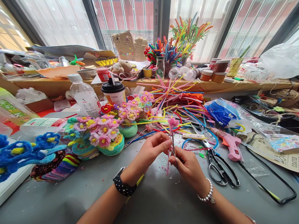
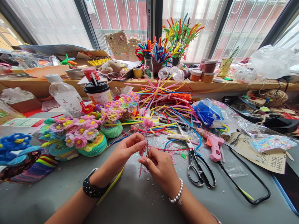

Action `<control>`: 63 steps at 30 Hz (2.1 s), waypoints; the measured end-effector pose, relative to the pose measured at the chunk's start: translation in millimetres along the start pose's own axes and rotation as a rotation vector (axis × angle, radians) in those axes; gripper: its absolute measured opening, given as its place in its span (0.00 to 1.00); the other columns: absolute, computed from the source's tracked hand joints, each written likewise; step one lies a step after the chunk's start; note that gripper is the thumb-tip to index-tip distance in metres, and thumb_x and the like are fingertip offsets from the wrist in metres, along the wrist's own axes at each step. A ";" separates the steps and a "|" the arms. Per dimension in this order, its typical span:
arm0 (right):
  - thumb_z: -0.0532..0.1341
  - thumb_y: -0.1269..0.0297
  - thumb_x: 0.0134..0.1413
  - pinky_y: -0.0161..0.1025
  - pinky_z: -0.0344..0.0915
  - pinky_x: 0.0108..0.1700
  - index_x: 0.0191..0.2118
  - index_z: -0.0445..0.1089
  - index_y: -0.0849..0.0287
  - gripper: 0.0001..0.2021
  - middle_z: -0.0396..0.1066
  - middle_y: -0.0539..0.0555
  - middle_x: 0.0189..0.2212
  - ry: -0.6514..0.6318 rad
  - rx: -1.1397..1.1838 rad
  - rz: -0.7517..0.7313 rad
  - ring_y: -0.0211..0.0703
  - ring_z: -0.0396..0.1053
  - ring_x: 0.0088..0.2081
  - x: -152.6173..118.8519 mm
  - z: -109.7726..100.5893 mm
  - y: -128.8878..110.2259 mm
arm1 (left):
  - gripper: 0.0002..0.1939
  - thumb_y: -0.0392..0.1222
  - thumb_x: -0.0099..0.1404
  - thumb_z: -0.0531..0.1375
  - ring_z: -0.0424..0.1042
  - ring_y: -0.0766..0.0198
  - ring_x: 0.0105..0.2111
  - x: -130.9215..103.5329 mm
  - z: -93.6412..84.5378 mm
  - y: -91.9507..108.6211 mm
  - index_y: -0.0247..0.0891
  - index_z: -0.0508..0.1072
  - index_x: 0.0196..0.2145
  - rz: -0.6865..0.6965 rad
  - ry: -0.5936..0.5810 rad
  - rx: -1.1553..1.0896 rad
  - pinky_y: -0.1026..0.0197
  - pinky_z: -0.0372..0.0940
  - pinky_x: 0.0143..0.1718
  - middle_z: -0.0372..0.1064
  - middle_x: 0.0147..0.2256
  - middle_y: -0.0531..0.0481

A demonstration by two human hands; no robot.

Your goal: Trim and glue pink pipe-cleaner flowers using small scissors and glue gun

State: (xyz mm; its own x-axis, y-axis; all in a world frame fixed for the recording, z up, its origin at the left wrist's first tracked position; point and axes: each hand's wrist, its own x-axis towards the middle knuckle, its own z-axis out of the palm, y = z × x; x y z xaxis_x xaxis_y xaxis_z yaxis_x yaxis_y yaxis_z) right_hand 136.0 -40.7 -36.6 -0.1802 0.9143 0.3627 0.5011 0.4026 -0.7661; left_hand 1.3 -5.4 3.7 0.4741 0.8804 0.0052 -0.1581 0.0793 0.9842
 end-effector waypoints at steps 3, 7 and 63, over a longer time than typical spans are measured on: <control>0.44 0.43 0.52 0.30 0.47 0.19 0.17 0.50 0.58 0.24 0.52 0.45 0.12 0.013 -0.005 0.007 0.32 0.49 0.16 0.3 0.3 -0.4 | 0.07 0.40 0.54 0.58 0.57 0.72 0.23 0.0 0.0 0.3 0.35 0.63 0.24 0.002 -0.001 0.003 0.67 0.56 0.27 0.58 0.21 0.57; 0.46 0.45 0.52 0.30 0.48 0.19 0.17 0.50 0.58 0.23 0.53 0.45 0.12 0.040 -0.018 0.027 0.32 0.50 0.15 0.4 0.7 -0.3 | 0.07 0.40 0.54 0.58 0.57 0.72 0.22 -0.2 0.0 0.9 0.35 0.63 0.24 0.001 0.007 0.009 0.66 0.56 0.27 0.58 0.21 0.57; 0.39 0.41 0.52 0.31 0.52 0.21 0.21 0.59 0.59 0.27 0.58 0.48 0.15 -0.060 -0.021 0.014 0.33 0.55 0.18 -0.3 1.9 2.0 | 0.08 0.42 0.57 0.55 0.58 0.70 0.23 -0.6 -0.7 -1.3 0.35 0.64 0.25 -0.002 -0.020 -0.007 0.66 0.56 0.27 0.59 0.21 0.54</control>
State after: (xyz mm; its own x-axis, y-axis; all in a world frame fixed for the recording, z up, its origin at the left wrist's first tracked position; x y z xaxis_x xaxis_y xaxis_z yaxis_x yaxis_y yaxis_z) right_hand 135.4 -40.1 -39.3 -0.2232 0.9210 0.3193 0.5212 0.3895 -0.7594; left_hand 0.6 -5.7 2.3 0.4918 0.8707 0.0068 -0.1632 0.0845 0.9830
